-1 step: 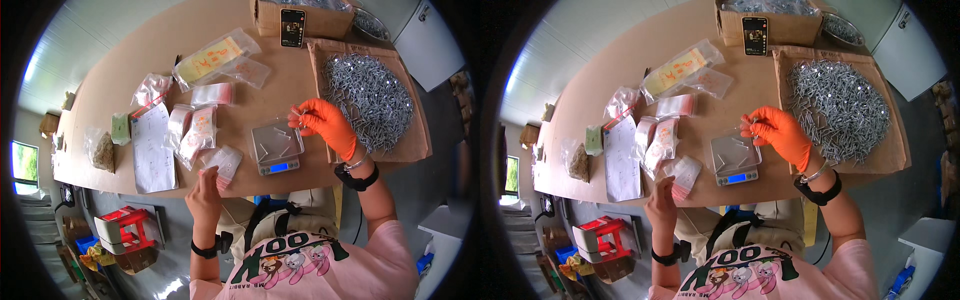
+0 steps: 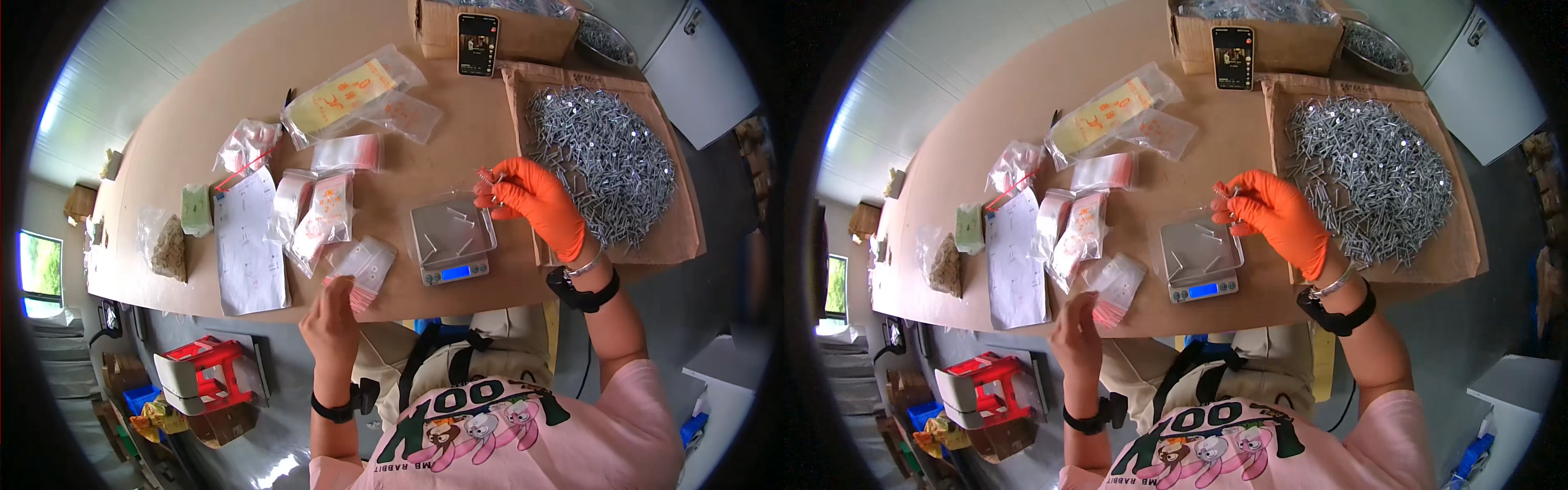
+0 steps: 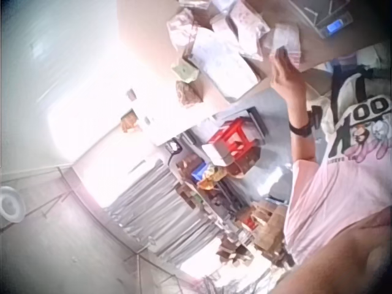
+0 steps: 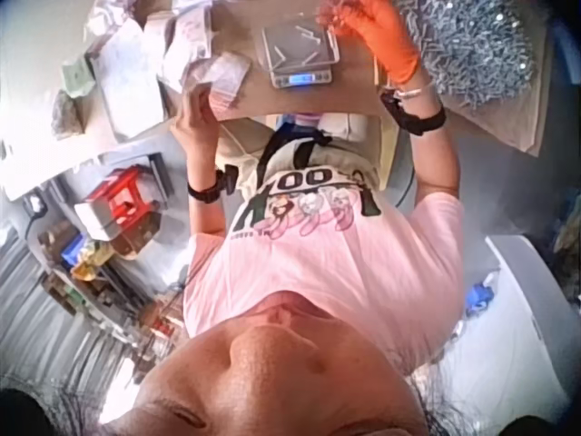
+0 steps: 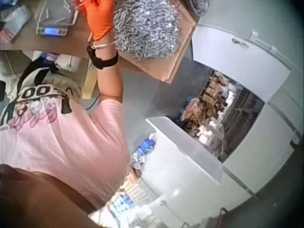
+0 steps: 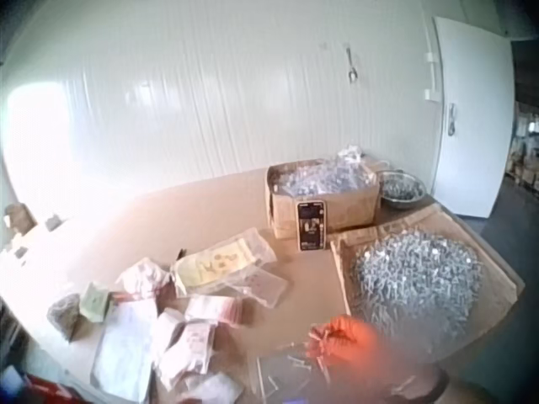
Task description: The person picks up screws from a pile and weighs them on a digital scale before transferring them into small plastic bags. They then seal the bags by hand and repeat the process.
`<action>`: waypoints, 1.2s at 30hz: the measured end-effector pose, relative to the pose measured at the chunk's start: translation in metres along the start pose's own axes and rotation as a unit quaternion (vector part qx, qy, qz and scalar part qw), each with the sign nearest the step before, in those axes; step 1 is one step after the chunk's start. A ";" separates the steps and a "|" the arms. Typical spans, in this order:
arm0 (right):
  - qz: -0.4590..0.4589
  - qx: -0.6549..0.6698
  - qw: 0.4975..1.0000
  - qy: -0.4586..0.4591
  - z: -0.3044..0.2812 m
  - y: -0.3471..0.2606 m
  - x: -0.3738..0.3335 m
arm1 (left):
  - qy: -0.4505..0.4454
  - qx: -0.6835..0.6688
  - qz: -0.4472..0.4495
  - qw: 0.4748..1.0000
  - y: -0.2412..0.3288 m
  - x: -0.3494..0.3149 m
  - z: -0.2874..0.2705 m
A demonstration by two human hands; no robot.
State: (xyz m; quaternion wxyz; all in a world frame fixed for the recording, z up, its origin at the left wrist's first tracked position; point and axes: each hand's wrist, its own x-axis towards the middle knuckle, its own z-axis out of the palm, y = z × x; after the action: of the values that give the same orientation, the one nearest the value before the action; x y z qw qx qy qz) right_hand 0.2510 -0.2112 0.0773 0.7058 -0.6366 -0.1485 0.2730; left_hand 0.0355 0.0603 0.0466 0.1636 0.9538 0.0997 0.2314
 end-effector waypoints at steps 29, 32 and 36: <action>0.079 -0.052 0.995 -0.042 0.004 0.004 -0.011 | -0.031 -0.340 -0.146 0.928 0.031 -0.006 -0.008; 0.067 -0.049 0.995 -0.049 -0.011 0.000 -0.014 | -0.025 -0.301 -0.141 0.943 0.032 -0.007 -0.008; 0.030 -0.288 0.952 0.103 -0.060 -0.013 -0.024 | -0.006 -0.225 -0.131 0.965 0.029 -0.010 -0.012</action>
State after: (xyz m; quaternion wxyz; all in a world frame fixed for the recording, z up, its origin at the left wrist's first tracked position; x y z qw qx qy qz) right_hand 0.2677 -0.2747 0.0849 0.4956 -0.8414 -0.1281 0.1731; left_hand 0.0244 0.0338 0.0633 0.4039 0.8724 0.1680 0.2182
